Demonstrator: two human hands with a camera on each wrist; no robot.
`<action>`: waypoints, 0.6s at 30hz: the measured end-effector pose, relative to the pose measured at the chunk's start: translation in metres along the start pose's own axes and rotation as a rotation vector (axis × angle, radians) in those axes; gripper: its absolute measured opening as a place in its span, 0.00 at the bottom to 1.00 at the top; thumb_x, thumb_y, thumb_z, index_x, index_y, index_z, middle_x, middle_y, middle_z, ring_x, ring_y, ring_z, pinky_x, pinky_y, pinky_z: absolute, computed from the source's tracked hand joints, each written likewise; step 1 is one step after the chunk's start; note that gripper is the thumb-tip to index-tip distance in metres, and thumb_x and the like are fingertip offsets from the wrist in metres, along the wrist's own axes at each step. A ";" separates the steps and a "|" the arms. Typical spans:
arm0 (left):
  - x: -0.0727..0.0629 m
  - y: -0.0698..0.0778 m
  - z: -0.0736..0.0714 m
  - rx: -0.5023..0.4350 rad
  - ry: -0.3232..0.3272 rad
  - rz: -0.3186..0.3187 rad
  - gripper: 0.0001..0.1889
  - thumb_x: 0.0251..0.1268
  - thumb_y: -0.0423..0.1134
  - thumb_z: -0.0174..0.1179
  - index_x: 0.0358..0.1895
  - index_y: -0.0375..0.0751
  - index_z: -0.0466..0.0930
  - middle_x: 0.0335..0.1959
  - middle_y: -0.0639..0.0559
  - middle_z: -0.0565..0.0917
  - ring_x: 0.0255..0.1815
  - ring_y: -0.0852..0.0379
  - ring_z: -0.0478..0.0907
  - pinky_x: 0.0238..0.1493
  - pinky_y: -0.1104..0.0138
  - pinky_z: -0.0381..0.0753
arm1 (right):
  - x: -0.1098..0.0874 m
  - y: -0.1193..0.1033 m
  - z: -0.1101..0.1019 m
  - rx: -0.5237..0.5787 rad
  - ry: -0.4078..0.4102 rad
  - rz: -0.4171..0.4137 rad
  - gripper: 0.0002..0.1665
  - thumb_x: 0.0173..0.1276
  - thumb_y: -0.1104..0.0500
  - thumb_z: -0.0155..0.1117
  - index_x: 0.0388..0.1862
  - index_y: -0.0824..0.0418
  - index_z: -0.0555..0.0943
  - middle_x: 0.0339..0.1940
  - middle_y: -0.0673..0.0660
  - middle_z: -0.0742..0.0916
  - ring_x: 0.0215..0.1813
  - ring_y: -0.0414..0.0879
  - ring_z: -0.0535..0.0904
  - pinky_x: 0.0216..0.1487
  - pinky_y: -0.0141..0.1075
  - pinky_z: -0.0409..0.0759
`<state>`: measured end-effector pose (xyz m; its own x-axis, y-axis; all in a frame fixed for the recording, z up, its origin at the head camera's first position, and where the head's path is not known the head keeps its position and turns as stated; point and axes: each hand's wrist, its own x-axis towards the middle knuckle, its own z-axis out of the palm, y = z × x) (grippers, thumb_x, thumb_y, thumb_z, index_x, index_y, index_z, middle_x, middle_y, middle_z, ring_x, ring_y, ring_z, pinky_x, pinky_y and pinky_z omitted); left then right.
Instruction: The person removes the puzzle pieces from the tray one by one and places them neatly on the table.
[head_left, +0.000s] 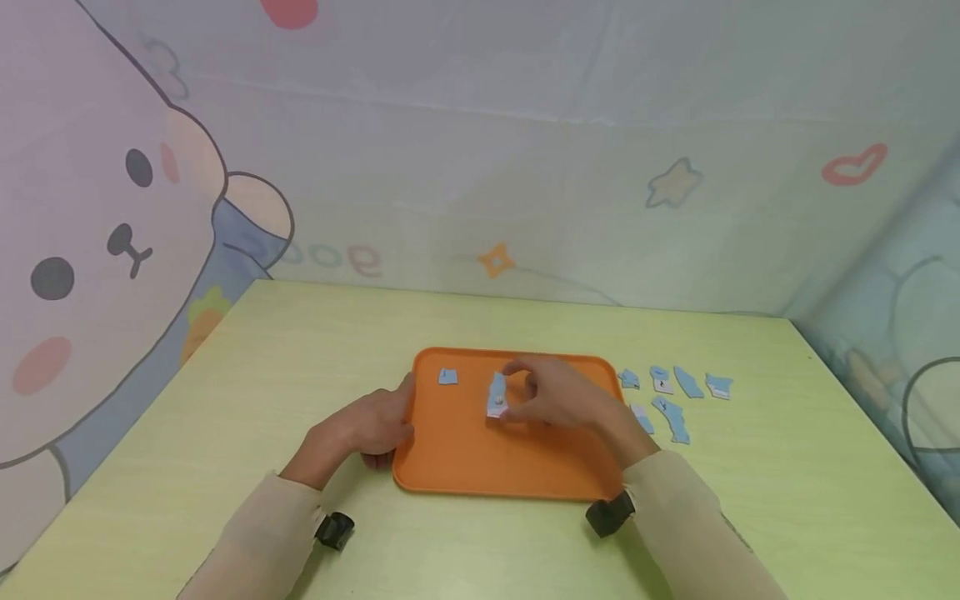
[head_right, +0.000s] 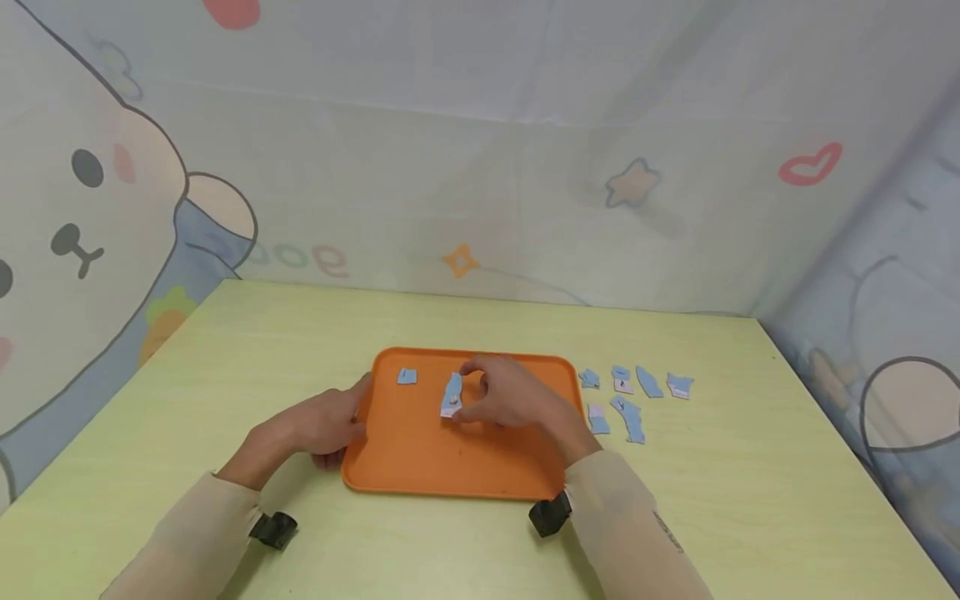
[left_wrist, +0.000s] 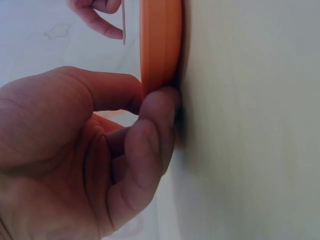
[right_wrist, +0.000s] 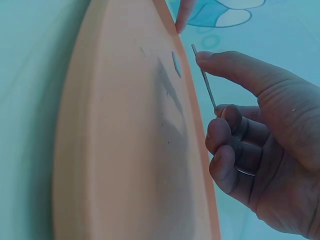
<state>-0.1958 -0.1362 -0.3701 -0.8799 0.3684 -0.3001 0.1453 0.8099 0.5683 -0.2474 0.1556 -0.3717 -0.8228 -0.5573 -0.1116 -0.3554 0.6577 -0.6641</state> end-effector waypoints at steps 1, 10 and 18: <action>0.000 0.000 0.000 -0.002 0.000 0.006 0.31 0.71 0.27 0.49 0.75 0.33 0.52 0.18 0.45 0.80 0.13 0.55 0.74 0.16 0.64 0.77 | -0.001 0.001 0.000 -0.006 0.003 -0.001 0.39 0.64 0.49 0.79 0.71 0.58 0.77 0.19 0.48 0.75 0.20 0.42 0.72 0.27 0.35 0.72; 0.001 -0.002 0.001 -0.006 0.005 0.043 0.27 0.69 0.26 0.48 0.70 0.33 0.55 0.18 0.46 0.79 0.12 0.55 0.73 0.14 0.66 0.75 | -0.015 0.005 0.001 -0.038 0.022 0.001 0.41 0.63 0.46 0.80 0.72 0.56 0.76 0.18 0.48 0.76 0.20 0.41 0.73 0.28 0.35 0.73; -0.001 -0.001 0.001 -0.007 0.004 0.022 0.27 0.68 0.26 0.47 0.69 0.32 0.56 0.17 0.47 0.78 0.12 0.56 0.72 0.15 0.67 0.73 | -0.023 0.011 0.005 -0.062 0.045 -0.001 0.40 0.62 0.46 0.80 0.71 0.56 0.77 0.19 0.46 0.74 0.21 0.40 0.70 0.28 0.34 0.70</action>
<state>-0.1950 -0.1370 -0.3715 -0.8782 0.3847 -0.2842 0.1618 0.7981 0.5804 -0.2303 0.1735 -0.3799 -0.8409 -0.5357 -0.0769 -0.3821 0.6882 -0.6167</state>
